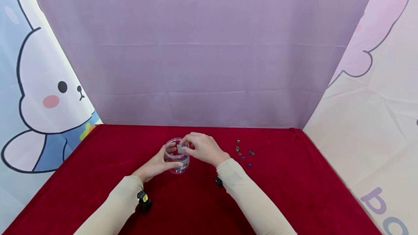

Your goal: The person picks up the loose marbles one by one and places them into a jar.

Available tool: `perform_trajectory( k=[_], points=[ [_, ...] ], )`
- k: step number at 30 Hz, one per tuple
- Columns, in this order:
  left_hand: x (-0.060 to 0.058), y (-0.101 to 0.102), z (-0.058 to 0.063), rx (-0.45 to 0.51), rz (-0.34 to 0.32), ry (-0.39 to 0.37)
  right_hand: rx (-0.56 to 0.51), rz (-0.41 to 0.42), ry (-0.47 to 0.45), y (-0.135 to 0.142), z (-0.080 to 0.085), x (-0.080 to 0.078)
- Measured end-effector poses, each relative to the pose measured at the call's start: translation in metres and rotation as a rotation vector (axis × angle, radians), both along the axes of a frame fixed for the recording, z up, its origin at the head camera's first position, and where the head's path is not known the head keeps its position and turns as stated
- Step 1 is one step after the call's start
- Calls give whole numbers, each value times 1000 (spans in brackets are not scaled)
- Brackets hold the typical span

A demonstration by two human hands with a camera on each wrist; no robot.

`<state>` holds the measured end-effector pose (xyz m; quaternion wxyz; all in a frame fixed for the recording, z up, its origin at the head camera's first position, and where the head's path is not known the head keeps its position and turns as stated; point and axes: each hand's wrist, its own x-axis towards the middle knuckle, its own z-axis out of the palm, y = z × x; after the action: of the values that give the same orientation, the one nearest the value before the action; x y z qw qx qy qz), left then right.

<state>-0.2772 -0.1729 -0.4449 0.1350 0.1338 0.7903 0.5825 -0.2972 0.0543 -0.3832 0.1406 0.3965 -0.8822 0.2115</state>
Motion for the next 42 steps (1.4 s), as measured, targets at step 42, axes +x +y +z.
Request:
perform_trajectory(
  k=[42],
  points=[
    [-3, -1, -3, -1, 3, 27, 51, -8, 60, 5, 5, 10]
  ],
)
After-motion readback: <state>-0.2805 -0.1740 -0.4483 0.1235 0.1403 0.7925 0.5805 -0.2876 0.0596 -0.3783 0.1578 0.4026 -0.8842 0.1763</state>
